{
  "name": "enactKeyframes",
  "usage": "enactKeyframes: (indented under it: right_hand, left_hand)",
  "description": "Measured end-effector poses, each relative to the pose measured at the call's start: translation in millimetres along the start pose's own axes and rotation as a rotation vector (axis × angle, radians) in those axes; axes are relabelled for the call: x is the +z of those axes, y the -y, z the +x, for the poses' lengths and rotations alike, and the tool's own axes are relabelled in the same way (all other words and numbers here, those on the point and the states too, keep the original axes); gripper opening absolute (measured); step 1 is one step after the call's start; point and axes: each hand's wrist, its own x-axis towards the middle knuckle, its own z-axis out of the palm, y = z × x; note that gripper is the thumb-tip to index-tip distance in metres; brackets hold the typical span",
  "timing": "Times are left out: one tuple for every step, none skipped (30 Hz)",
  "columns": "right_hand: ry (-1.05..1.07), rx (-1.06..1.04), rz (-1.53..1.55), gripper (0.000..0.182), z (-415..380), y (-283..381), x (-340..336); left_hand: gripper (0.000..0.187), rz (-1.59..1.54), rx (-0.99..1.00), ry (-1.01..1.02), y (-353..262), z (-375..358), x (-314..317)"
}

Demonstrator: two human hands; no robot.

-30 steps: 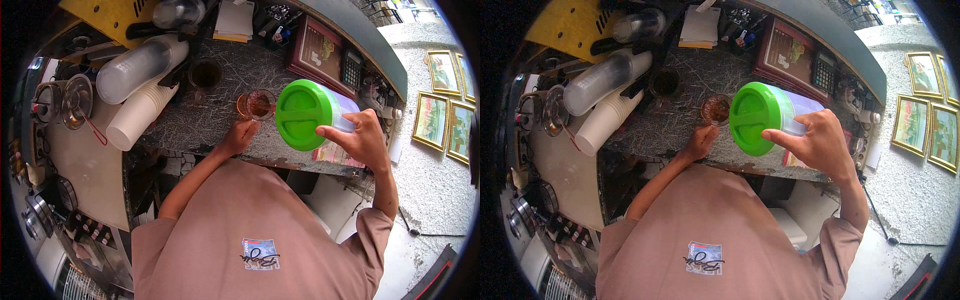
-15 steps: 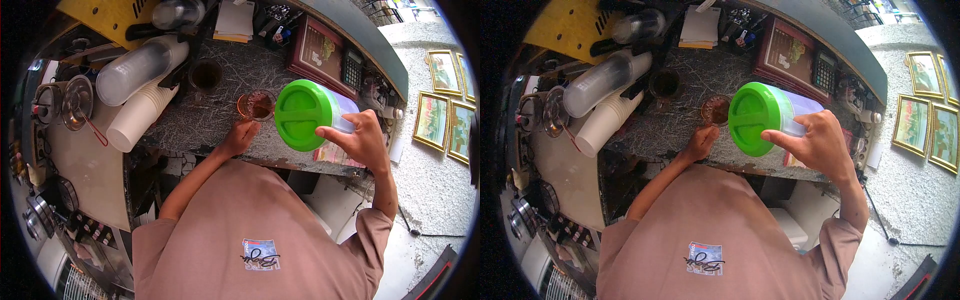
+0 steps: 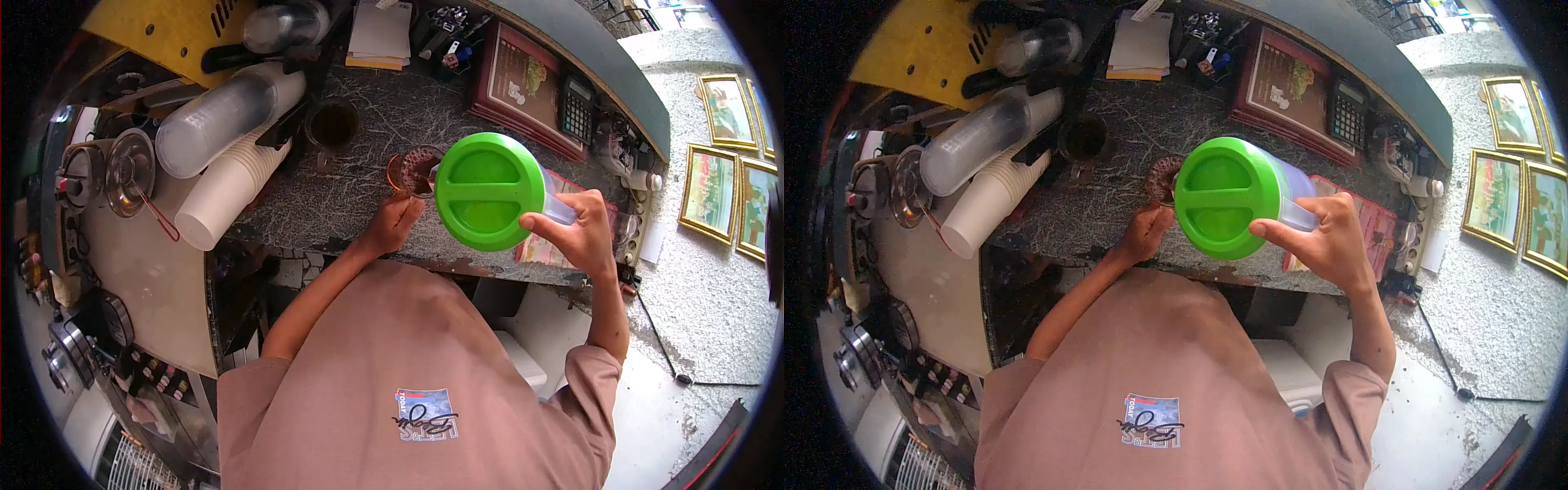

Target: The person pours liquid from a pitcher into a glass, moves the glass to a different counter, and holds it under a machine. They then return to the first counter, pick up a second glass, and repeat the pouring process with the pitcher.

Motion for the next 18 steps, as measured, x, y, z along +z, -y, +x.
enactKeyframes:
  right_hand:
    - [-0.016,-0.011,0.004,0.041,-2.5,-5.2,0.2]
    - [-0.032,-0.021,0.008,0.042,-4.9,-11.0,0.9]
    - [-0.036,-0.02,0.011,0.042,-8.4,-17.6,3.4]
    - [-0.118,-0.032,0.084,0.043,-13.4,-25.2,7.3]
    - [-0.199,-0.046,0.155,0.043,-18.1,-34.3,11.5]
    - [-0.201,-0.047,0.154,0.043,-23.2,-45.9,17.0]
    - [-0.323,-0.014,0.338,0.043,-30.1,-60.4,24.8]
    - [-0.444,0.018,0.521,0.045,-37.4,-77.9,33.7]
    - [-0.447,0.016,0.522,0.045,-46.4,-107.5,47.6]
    - [-0.628,-0.014,0.627,0.036,-57.4,-142.8,63.8]
    - [-0.809,-0.042,0.731,0.031,-67.3,-159.7,72.1]
    - [-0.787,-0.047,1.05,0.028,-72.0,-148.4,67.9]
    - [-0.791,-0.046,1.05,0.028,-78.7,-150.9,70.0]
    - [-0.913,-0.035,1.069,0.029,-84.8,-155.4,73.2]
    - [-1.035,-0.022,1.086,0.029,-86.0,-150.8,73.2]
    - [-1.208,0.059,1.035,0.039,-79.9,-133.7,70.5]
    - [-1.217,0.057,1.035,0.039,-82.3,-140.3,69.4]
    - [-1.235,0.045,1.026,0.033,-85.8,-147.0,68.1]
  left_hand:
    - [0.042,0.007,0.019,-0.008,2.4,-0.2,0.6]
    - [0.042,0.014,0.037,-0.017,4.2,-0.1,1.0]
    - [0.042,0.016,0.038,-0.013,5.1,-0.3,1.0]
    - [0.043,0.01,0.015,-0.015,5.5,-1.1,1.0]
    - [0.043,0.004,-0.006,-0.019,5.8,-0.6,1.5]
    - [0.043,0.005,-0.004,-0.018,4.2,0.4,2.2]
    - [0.044,-0.014,-0.003,-0.036,1.4,0.3,3.3]
    - [0.044,-0.033,-0.002,-0.053,-0.6,0.9,4.1]
    - [0.044,-0.031,0.001,-0.052,-1.2,1.9,4.1]
    - [0.045,-0.019,0.01,-0.062,-1.6,2.5,4.0]
    - [0.045,-0.008,0.016,-0.07,-1.9,1.5,4.7]
    - [0.045,-0.009,0.016,-0.066,-1.3,0.9,5.0]
    - [0.046,-0.011,0.019,-0.069,0.3,0.5,5.1]
    - [0.046,-0.013,0.023,-0.073,2.0,0.7,5.5]
    - [0.046,-0.013,0.024,-0.069,5.2,-0.2,6.9]
    - [0.047,-0.003,0.021,-0.088,8.3,-0.8,8.5]
    - [0.047,0.007,0.021,-0.106,11.3,-1.0,9.6]
    - [0.047,0.007,0.025,-0.097,9.7,-0.5,9.8]
